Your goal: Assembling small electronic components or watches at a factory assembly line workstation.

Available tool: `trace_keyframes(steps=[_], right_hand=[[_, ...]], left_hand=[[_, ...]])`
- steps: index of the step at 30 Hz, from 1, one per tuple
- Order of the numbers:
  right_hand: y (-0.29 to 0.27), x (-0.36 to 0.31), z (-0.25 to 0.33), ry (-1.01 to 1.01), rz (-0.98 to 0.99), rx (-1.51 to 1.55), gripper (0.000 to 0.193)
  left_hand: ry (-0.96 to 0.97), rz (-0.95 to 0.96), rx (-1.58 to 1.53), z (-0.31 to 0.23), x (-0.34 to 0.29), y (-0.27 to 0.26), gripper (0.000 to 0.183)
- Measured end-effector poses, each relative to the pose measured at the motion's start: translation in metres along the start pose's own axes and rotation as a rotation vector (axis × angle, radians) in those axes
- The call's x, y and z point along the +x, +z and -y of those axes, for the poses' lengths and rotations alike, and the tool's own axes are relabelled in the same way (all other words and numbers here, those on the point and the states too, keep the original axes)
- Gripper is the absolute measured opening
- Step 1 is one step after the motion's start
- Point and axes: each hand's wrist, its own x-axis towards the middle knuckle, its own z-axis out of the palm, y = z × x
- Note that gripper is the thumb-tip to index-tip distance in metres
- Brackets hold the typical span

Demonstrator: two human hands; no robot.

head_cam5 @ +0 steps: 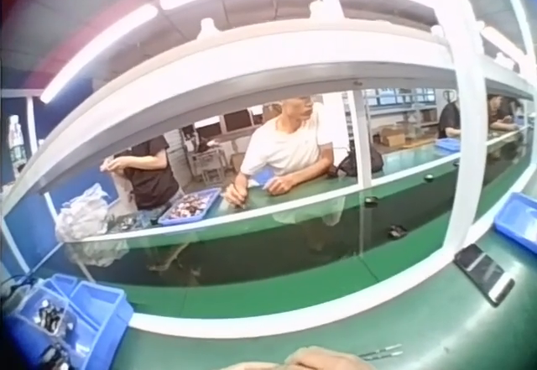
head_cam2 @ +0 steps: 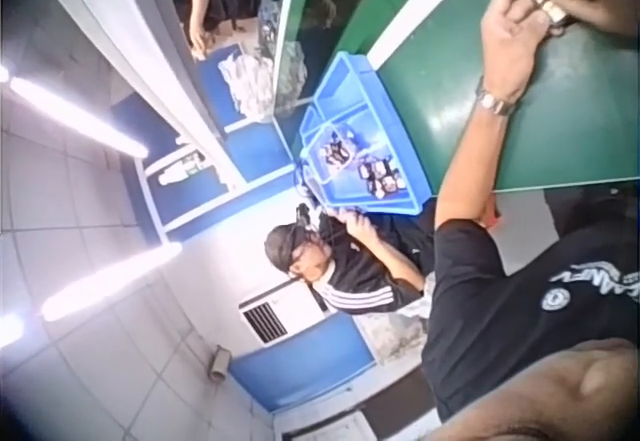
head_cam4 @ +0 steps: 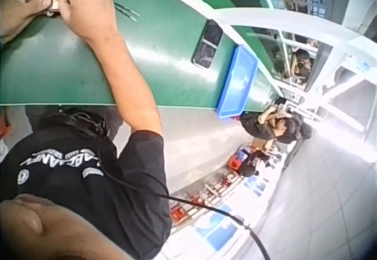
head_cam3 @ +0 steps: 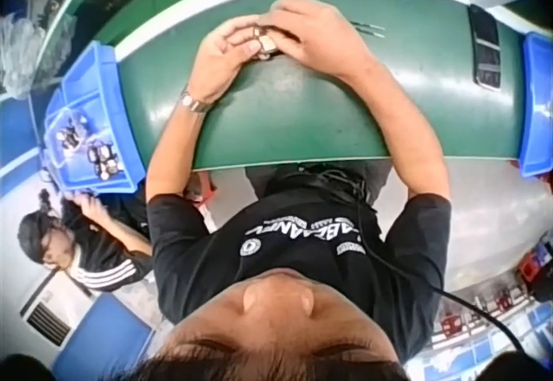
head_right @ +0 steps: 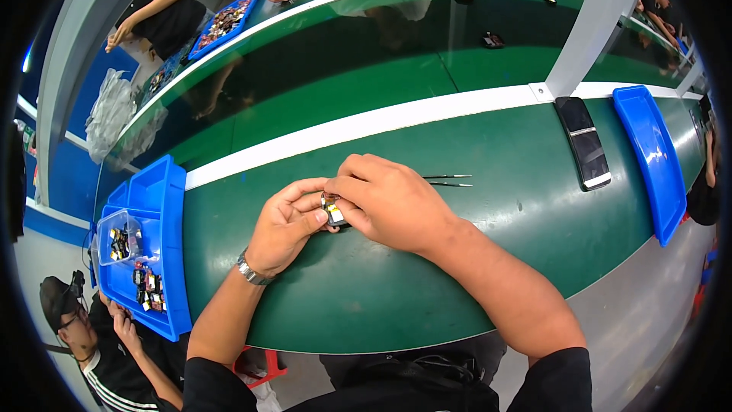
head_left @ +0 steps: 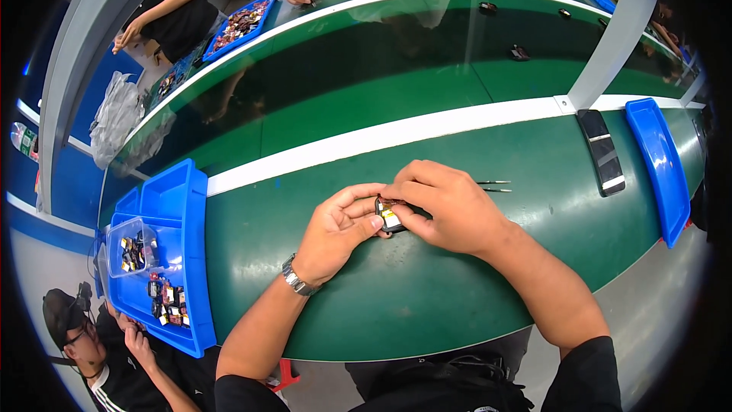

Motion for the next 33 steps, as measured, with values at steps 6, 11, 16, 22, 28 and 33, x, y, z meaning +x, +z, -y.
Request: trace_keyframes(steps=[6, 11, 16, 22, 28, 33], right_hand=[[-0.006, 0.001, 0.003, 0.016, 0.051, 0.040, 0.016], [-0.004, 0.002, 0.010, -0.006, -0.004, -0.014, 0.013], [0.005, -0.001, 0.002, 0.023, -0.060, -0.023, 0.012], [0.012, -0.003, 0.001, 0.185, -0.093, 0.193, 0.014], [0.011, -0.003, 0.005, 0.149, -0.079, 0.148, 0.013], [0.012, -0.002, 0.005, 0.118, -0.082, 0.101, 0.013]], left_hand=[[0.052, -0.021, 0.034, 0.004, 0.000, 0.002, 0.044], [0.121, -0.080, 0.056, 0.007, -0.001, 0.003, 0.031], [0.162, -0.096, 0.072, 0.011, 0.001, 0.002, 0.020], [0.151, -0.087, 0.088, 0.010, 0.001, 0.002, 0.013], [0.116, -0.137, 0.099, 0.006, -0.001, 0.005, 0.012], [0.096, -0.126, 0.086, 0.006, 0.000, 0.003, 0.014]])
